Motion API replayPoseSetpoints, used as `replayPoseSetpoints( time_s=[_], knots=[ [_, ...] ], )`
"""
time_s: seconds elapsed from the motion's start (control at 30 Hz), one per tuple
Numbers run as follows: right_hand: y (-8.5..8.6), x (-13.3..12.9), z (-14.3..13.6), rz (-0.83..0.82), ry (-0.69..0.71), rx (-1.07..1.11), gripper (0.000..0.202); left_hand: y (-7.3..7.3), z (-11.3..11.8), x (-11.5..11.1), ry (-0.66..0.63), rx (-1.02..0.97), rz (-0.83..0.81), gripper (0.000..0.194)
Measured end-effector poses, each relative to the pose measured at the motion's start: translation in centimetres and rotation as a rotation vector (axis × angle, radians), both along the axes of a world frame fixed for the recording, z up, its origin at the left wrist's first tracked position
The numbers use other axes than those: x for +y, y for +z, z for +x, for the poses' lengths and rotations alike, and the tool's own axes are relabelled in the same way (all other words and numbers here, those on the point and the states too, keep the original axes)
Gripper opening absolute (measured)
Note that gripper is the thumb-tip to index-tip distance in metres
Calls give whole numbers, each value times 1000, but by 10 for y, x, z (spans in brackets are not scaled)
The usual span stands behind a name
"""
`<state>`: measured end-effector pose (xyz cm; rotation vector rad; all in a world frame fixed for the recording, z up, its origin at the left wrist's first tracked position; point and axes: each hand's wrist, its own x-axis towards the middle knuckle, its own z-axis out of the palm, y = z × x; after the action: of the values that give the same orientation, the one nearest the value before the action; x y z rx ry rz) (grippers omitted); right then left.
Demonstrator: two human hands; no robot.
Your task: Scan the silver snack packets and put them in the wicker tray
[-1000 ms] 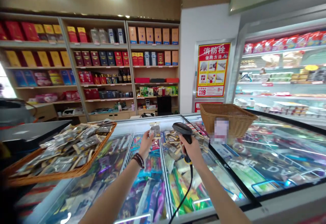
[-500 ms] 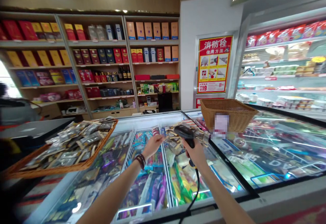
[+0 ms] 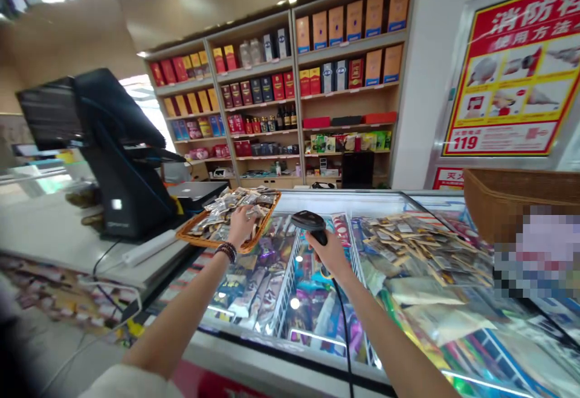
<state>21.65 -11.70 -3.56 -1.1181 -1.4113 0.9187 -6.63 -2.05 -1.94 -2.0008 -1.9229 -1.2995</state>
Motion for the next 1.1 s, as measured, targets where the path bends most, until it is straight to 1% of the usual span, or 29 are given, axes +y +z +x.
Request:
replayPoseSetpoints(
  time_s=[0.03, 0.1, 0.2, 0.37, 0.47, 0.57, 0.63, 0.67, 0.8, 0.9, 1.0, 1.1],
  knots=[
    [1, 2, -10, 8, 12, 19, 50, 0, -13, 3, 48, 21, -21, 37],
    [1, 6, -25, 28, 30, 51, 51, -1, -32, 8, 98, 63, -59, 40],
    [-6, 10, -40, 34, 42, 76, 50, -9, -45, 16, 115, 136, -109, 43],
    [-22, 16, -46, 12, 18, 55, 50, -21, -44, 21, 111, 282, -198, 39],
    [-27, 16, -46, 13, 5, 55, 49, -22, -42, 22, 135, 283, -259, 36],
    [-29, 15, -47, 29, -7, 36, 49, -20, -42, 21, 176, 254, -289, 39],
    [-29, 13, -48, 38, -13, -7, 48, -16, -42, 19, 169, 207, -274, 43],
    [-29, 13, -48, 41, -12, -32, 48, -15, -42, 17, 144, 167, -268, 42],
    [-28, 10, -51, 54, 3, -72, 48, -10, -40, 4, 16, -33, -190, 27],
    [-28, 7, -52, 76, 9, -60, 49, -9, -36, -5, -15, -149, -78, 21],
    [-28, 2, -51, 91, 1, -40, 49, -11, -22, -9, -65, -301, 16, 20],
    [-27, -3, -46, 74, -10, 6, 51, -22, 7, -7, -196, -553, 65, 18]
  ],
)
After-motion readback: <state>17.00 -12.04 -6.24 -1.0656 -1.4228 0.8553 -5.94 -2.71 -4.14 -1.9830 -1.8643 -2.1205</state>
